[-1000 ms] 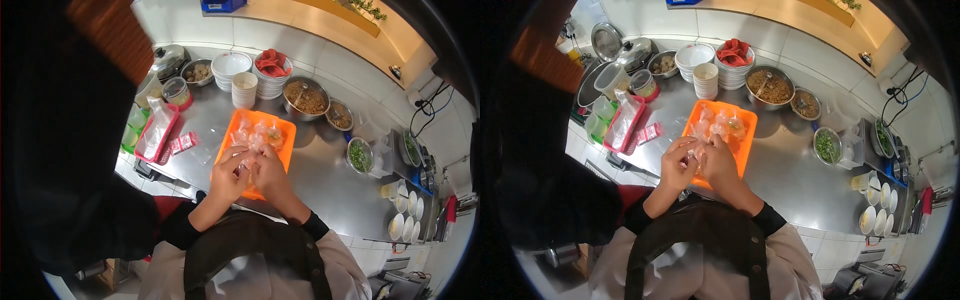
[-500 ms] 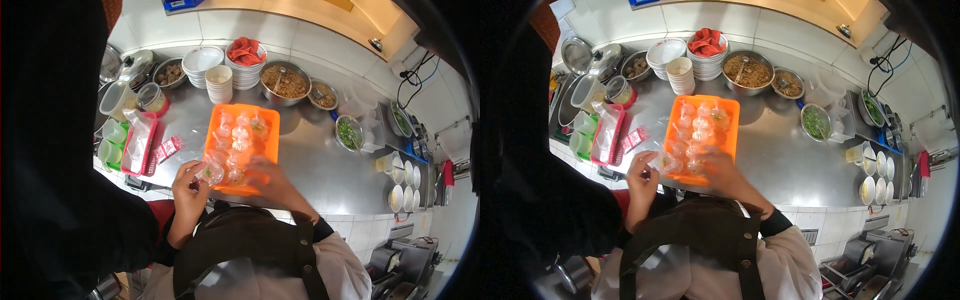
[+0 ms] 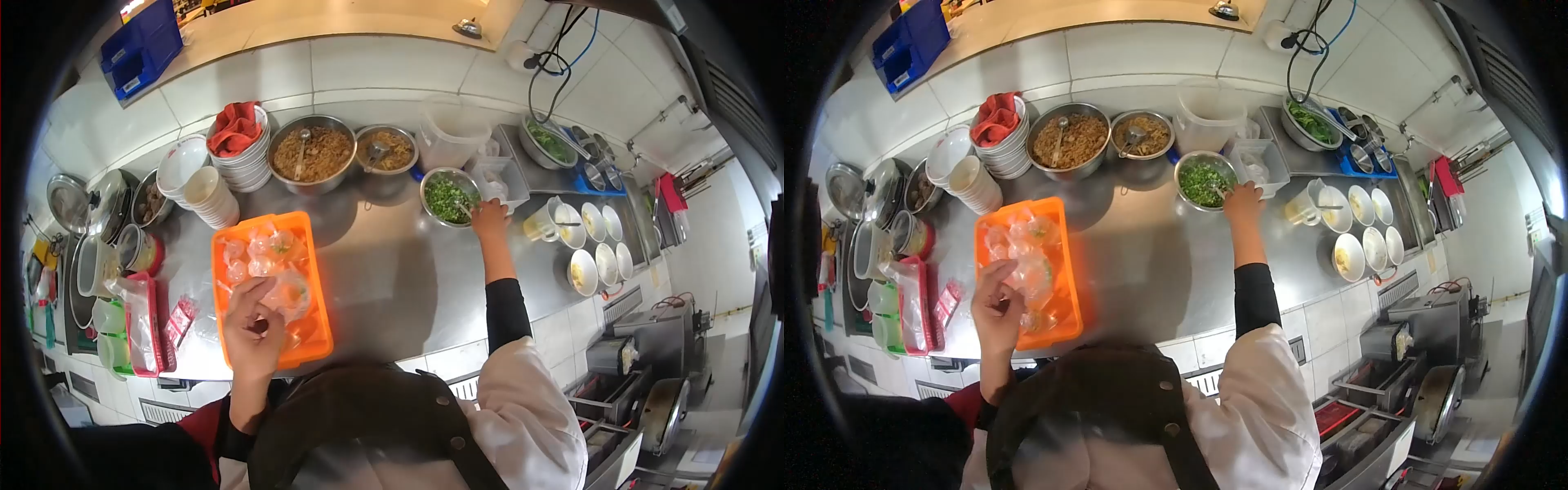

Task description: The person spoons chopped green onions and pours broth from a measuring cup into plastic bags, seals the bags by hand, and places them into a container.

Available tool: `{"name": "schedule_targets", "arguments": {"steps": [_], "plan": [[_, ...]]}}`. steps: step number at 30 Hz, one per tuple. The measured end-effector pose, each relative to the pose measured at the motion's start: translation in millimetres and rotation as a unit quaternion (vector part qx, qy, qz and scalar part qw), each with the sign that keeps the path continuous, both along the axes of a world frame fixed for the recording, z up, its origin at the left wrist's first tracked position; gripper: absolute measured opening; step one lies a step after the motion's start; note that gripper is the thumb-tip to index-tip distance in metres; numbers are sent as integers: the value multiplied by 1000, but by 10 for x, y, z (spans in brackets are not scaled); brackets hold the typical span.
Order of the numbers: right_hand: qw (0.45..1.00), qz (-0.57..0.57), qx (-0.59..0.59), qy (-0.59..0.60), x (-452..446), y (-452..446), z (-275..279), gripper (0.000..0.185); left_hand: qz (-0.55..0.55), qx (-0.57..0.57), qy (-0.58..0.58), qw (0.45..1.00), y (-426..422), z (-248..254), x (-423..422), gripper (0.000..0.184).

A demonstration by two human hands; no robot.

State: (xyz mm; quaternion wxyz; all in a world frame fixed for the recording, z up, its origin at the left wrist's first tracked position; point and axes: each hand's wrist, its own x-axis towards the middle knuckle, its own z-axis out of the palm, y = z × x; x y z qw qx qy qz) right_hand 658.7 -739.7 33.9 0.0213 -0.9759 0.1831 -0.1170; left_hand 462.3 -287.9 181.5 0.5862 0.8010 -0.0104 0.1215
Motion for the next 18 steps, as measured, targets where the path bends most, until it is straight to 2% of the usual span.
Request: {"name": "schedule_targets", "arguments": {"steps": [2, 8, 11, 15, 18], "plan": [[996, 29, -50, 68, 108, -90, -132, 25, -38, 58, 15, 997, -256, 38, 193, 42], [992, 96, -59, 56, 381, -117, -295, 17, -89, 30, 59, 994, -870, -72, 870, 39], [989, 145, 19, -14, 433, -51, -514, 15, -102, 32, 71, 992, -1102, -281, 1157, 39], [957, 173, 234, -2, 425, -114, -461, 9, -126, -23, 124, 984, -1354, -657, 1402, 39], [906, 144, 397, 40, 425, -251, -361, 7, -153, 22, 133, 979, -1522, -823, 1595, 39]]}}
